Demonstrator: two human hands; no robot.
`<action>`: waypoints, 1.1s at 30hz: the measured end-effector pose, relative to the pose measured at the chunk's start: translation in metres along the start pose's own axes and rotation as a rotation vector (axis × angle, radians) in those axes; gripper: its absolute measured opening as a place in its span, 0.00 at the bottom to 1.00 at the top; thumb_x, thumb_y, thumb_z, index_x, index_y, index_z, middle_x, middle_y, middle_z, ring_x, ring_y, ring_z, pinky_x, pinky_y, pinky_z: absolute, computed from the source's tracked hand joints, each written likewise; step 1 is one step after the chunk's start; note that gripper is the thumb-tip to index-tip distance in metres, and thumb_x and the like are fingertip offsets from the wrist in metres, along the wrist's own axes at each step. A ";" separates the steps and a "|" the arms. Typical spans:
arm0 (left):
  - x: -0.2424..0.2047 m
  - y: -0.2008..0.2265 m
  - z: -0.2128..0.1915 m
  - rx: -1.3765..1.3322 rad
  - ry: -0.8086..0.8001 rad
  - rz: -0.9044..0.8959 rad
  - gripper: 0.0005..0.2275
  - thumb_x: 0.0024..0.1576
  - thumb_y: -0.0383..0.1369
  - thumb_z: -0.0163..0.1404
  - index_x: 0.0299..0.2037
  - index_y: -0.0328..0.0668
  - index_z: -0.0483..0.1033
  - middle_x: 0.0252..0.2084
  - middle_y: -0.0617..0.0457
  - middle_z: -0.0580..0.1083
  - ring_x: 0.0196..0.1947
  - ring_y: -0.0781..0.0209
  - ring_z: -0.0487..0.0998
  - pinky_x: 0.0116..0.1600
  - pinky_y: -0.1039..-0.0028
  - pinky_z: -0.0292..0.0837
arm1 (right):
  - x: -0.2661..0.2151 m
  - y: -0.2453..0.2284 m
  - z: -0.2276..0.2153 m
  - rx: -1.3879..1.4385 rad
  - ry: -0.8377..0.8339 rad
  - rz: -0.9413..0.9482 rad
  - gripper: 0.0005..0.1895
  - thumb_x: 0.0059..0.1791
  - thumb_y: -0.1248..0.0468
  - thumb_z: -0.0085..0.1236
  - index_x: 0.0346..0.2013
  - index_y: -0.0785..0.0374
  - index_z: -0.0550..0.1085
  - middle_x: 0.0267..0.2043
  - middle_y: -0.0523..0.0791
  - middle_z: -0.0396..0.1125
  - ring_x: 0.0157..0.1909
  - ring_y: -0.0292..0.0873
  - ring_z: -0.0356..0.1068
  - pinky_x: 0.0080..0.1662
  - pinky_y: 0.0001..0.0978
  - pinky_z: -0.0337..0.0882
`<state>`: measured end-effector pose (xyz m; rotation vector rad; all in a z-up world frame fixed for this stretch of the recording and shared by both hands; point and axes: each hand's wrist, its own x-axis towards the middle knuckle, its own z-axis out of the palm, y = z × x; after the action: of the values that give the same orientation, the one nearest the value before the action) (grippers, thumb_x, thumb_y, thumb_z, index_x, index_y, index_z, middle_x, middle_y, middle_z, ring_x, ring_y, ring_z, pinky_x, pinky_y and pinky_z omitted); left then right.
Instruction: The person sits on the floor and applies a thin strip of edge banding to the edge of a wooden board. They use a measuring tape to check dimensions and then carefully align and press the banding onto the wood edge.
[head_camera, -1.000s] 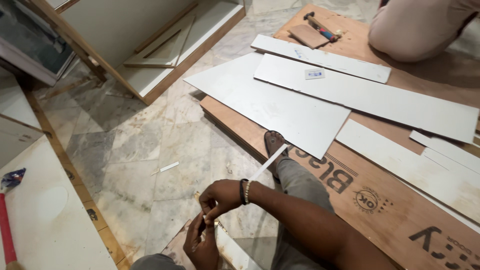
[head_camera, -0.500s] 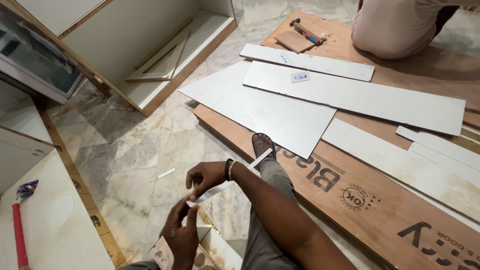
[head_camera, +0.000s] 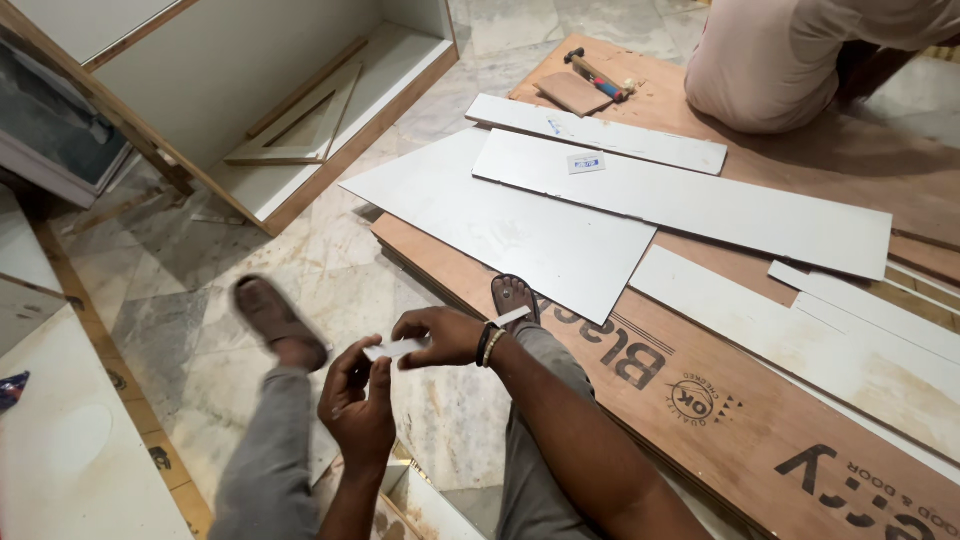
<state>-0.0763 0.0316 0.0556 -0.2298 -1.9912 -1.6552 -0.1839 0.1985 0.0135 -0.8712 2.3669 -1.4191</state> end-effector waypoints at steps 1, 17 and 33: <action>0.004 -0.002 0.003 -0.038 0.015 -0.023 0.12 0.62 0.25 0.56 0.55 0.32 0.76 0.41 0.57 0.73 0.36 0.74 0.68 0.42 0.83 0.66 | 0.002 0.002 0.002 -0.080 0.096 0.007 0.21 0.43 0.53 0.67 0.46 0.57 0.77 0.43 0.44 0.74 0.47 0.44 0.74 0.50 0.38 0.74; -0.016 -0.148 0.135 -0.151 -0.386 -0.312 0.18 0.66 0.36 0.53 0.59 0.30 0.70 0.56 0.44 0.73 0.56 0.54 0.76 0.58 0.67 0.74 | -0.043 0.043 -0.024 -0.528 0.876 0.166 0.16 0.43 0.69 0.64 0.44 0.55 0.77 0.53 0.43 0.72 0.59 0.47 0.71 0.57 0.42 0.72; -0.027 -0.184 0.152 -0.194 -0.618 -0.616 0.20 0.61 0.45 0.51 0.56 0.38 0.76 0.52 0.48 0.78 0.51 0.57 0.79 0.50 0.68 0.78 | -0.104 0.053 -0.049 -0.534 1.018 -0.078 0.08 0.53 0.72 0.59 0.47 0.61 0.77 0.47 0.45 0.74 0.51 0.45 0.75 0.51 0.38 0.77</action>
<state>-0.1807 0.1388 -0.1319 -0.2314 -2.5203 -2.3920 -0.1452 0.3155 -0.0175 -0.3276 3.6127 -1.4914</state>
